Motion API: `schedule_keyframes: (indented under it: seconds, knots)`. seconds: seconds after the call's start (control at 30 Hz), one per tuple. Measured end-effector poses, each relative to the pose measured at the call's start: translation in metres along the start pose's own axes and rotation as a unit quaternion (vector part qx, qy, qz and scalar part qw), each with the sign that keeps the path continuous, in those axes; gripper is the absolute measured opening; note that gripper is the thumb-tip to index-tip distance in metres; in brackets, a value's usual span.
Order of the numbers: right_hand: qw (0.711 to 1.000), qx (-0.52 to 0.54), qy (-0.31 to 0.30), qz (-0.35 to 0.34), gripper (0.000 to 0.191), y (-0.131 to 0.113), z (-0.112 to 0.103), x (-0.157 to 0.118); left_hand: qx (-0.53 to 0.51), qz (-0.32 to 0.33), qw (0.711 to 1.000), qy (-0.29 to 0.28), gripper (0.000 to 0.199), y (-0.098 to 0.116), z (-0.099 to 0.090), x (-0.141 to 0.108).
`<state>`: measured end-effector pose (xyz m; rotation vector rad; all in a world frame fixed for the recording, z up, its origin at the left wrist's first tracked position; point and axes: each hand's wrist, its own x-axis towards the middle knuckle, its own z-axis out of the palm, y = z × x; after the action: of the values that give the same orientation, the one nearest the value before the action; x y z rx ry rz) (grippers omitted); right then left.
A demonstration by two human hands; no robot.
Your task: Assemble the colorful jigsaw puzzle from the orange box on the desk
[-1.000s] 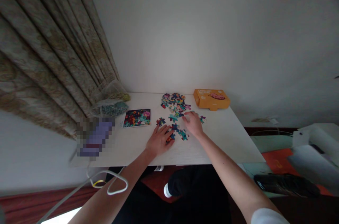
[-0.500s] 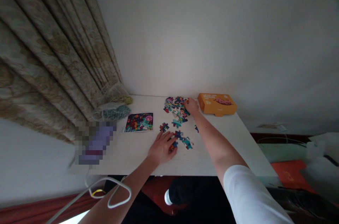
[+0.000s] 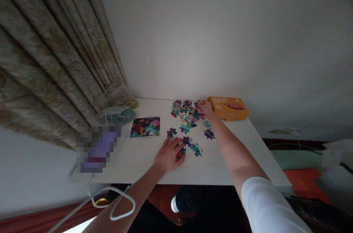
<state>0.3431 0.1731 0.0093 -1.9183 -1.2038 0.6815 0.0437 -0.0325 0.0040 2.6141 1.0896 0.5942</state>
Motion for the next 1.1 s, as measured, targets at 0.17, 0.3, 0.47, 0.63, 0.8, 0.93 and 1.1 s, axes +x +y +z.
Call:
schedule_keyframes:
  seconds: [0.17,0.3,0.47,0.63,0.8,0.93,1.1]
  knots:
    - [0.994,-0.069,-0.087,-0.02,0.029,-0.004,-0.003,-0.011,0.001,0.002,1.0,-0.003,0.041,0.0,0.0,0.0]
    - [0.985,-0.111,-0.125,-0.041,0.025,-0.012,-0.004,-0.015,0.002,0.002,1.0,0.002,0.041,-0.001,0.001,0.0]
    - [0.982,-0.139,-0.12,-0.052,0.041,-0.019,-0.003,-0.021,-0.001,0.0,1.0,0.009,0.041,-0.002,0.003,0.0]
    - [0.985,-0.136,-0.076,-0.073,0.032,-0.023,-0.006,-0.033,0.004,0.003,1.0,0.0,0.04,-0.002,0.003,0.001]
    - [0.999,0.007,-0.038,-0.035,0.024,-0.019,-0.019,-0.064,-0.003,0.01,1.0,0.003,0.042,-0.002,0.0,0.002]
    - [0.99,0.11,-0.084,-0.036,0.027,-0.006,-0.029,-0.113,-0.017,0.01,1.0,0.008,0.045,-0.001,-0.005,0.002]
    - [0.971,0.166,-0.142,-0.095,0.037,0.021,-0.024,-0.189,-0.01,0.02,0.999,0.028,0.041,0.001,-0.008,0.001]
